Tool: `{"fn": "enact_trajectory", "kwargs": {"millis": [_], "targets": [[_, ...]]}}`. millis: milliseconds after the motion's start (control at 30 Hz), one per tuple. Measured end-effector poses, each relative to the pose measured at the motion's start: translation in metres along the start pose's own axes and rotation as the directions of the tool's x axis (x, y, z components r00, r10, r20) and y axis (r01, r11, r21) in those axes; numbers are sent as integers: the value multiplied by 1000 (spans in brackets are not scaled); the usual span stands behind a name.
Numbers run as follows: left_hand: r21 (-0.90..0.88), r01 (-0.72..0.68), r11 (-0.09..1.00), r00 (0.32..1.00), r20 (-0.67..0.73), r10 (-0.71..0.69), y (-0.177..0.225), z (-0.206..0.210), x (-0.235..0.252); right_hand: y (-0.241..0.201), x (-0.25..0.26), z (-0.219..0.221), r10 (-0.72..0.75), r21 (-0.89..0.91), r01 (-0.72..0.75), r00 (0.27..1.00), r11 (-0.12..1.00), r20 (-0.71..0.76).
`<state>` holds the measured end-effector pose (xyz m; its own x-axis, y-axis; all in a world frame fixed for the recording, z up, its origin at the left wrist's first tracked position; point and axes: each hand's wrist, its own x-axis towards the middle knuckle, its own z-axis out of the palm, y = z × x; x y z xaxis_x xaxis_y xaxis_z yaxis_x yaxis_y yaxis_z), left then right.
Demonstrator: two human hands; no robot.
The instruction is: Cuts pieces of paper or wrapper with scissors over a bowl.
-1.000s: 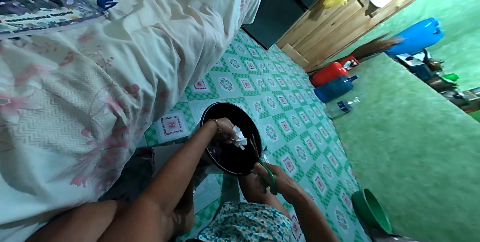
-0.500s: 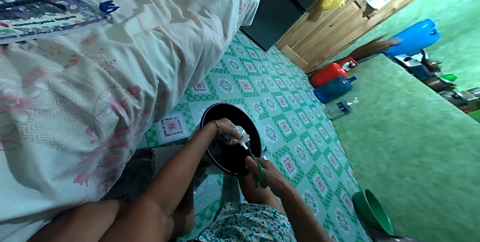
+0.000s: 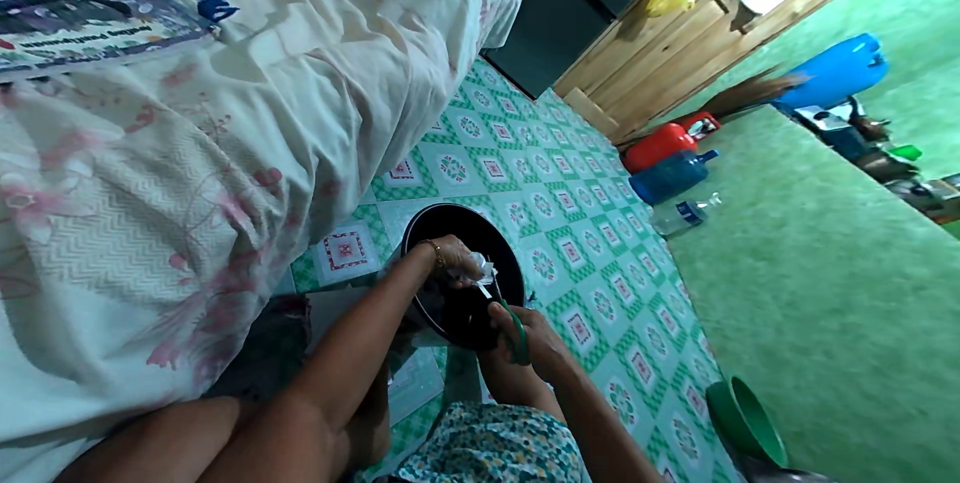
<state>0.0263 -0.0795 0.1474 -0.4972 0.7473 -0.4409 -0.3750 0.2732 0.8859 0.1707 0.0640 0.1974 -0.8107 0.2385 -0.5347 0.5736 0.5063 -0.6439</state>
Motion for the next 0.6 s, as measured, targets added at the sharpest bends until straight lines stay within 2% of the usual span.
{"fn": "enact_trajectory", "kwargs": {"millis": [133, 233, 400, 533, 600], "targets": [[29, 53, 998, 998, -18, -52, 2, 1, 0, 3, 3, -1, -22, -12, 22, 1000, 1000, 7], [38, 92, 995, 995, -38, -91, 5, 0, 0, 2, 3, -3, 14, -17, -13, 999, 1000, 52], [-49, 64, 997, 996, -62, -67, 3, -1, 0, -4, 1, -11, 73, -174, -46, 985, 984, 156], [53, 85, 995, 994, -79, -81, 1, -1, 2, -8, 0, -23, 137, -340, -62, 970, 938, 203], [45, 99, 994, 990, -105, -94, 3, -1, 1, -10, -1, -28, 160, -375, -79, 968, 923, 191]]}}
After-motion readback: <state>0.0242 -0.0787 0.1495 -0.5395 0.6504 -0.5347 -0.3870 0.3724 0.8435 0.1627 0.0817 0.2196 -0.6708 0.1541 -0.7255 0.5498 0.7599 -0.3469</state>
